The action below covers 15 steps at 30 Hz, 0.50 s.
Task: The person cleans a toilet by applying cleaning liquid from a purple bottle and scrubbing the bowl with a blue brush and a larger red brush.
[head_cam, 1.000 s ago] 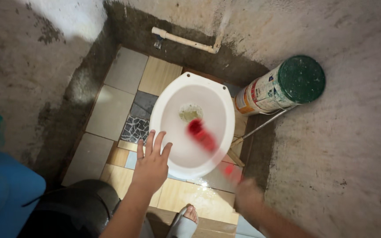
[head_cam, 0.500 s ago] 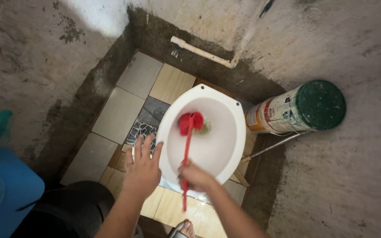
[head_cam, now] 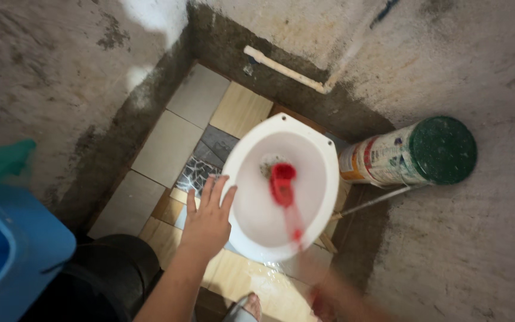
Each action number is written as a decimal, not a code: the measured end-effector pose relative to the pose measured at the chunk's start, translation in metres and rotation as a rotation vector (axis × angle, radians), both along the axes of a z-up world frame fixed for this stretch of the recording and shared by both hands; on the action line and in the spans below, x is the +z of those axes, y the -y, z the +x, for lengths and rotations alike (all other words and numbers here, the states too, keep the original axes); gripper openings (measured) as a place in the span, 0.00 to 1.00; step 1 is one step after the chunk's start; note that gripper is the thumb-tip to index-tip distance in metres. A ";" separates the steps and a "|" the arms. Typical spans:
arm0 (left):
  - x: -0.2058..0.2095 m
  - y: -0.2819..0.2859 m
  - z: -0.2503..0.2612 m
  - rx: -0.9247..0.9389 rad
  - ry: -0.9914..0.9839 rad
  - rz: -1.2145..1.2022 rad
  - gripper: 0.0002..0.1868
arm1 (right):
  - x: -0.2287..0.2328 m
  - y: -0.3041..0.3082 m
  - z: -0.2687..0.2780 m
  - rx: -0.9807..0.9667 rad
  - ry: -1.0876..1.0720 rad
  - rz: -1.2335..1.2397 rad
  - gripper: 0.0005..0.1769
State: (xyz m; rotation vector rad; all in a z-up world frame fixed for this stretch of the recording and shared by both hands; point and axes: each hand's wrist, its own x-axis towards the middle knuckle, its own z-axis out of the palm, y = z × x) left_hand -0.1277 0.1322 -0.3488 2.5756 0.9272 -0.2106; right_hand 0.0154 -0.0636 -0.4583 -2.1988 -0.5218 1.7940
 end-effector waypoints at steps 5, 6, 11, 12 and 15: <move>-0.012 -0.011 -0.016 -0.016 -0.030 0.032 0.37 | 0.025 -0.021 -0.097 -0.114 -0.205 0.075 0.37; -0.014 -0.008 -0.020 0.007 -0.043 0.006 0.37 | 0.027 -0.023 -0.103 -0.116 -0.224 0.075 0.37; -0.015 0.006 -0.017 -0.043 -0.086 -0.044 0.40 | 0.031 -0.002 -0.049 -0.041 -0.069 0.032 0.38; -0.013 0.008 -0.013 -0.058 -0.089 -0.076 0.41 | 0.031 0.005 -0.028 -0.003 0.006 0.014 0.39; -0.003 0.002 0.000 -0.085 -0.041 -0.087 0.41 | 0.031 0.025 0.045 0.119 0.252 -0.057 0.39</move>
